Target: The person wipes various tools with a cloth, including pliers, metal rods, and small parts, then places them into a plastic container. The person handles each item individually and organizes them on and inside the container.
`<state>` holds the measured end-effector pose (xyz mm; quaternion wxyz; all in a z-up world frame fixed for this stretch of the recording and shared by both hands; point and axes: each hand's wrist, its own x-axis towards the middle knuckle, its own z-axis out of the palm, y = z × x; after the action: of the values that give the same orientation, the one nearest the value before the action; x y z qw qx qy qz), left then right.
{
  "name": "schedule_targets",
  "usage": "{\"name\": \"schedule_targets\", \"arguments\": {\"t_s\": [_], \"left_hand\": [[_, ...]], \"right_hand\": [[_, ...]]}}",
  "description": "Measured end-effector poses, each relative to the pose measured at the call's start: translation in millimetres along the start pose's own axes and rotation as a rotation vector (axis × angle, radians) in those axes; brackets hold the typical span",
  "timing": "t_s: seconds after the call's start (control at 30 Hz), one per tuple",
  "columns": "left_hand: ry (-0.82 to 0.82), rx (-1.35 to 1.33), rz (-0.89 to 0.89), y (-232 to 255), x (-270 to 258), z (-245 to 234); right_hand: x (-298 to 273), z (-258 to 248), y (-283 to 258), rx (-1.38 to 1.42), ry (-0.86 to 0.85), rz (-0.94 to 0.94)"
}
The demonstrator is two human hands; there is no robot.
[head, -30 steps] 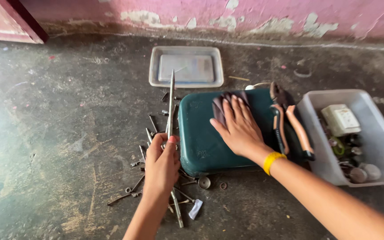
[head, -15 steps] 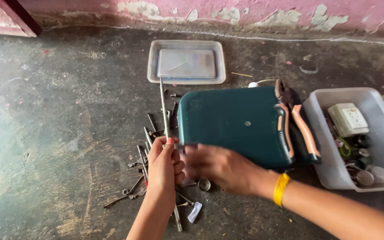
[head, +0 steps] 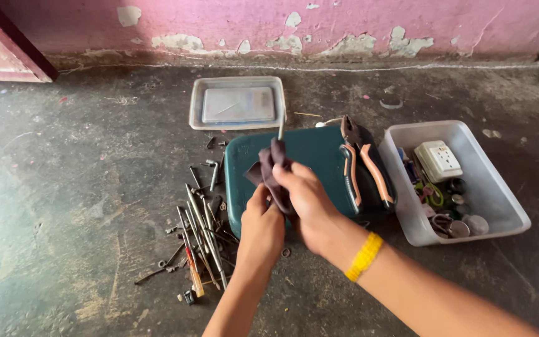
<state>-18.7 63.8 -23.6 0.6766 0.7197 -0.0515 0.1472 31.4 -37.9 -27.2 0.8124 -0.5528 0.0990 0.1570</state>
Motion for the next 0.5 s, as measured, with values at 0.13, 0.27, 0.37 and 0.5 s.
{"name": "schedule_targets", "arguments": {"t_s": [0.13, 0.27, 0.37, 0.5], "left_hand": [[-0.140, 0.517, -0.380, 28.0, -2.4, 4.4], [-0.273, 0.734, -0.356, 58.7, -4.8, 11.0], [-0.391, 0.760, -0.444, 71.6, -8.8, 18.9], [-0.333, 0.636, -0.372, 69.6, -9.3, 31.9]], "right_hand": [[48.9, -7.1, 2.8, 0.133, 0.061, -0.110], [92.1, -38.0, -24.6, 0.469, 0.179, 0.117], [94.4, -63.8, -57.2, 0.493, 0.223, 0.056], [77.7, -68.5, -62.4, 0.529, 0.228, 0.027]]}}
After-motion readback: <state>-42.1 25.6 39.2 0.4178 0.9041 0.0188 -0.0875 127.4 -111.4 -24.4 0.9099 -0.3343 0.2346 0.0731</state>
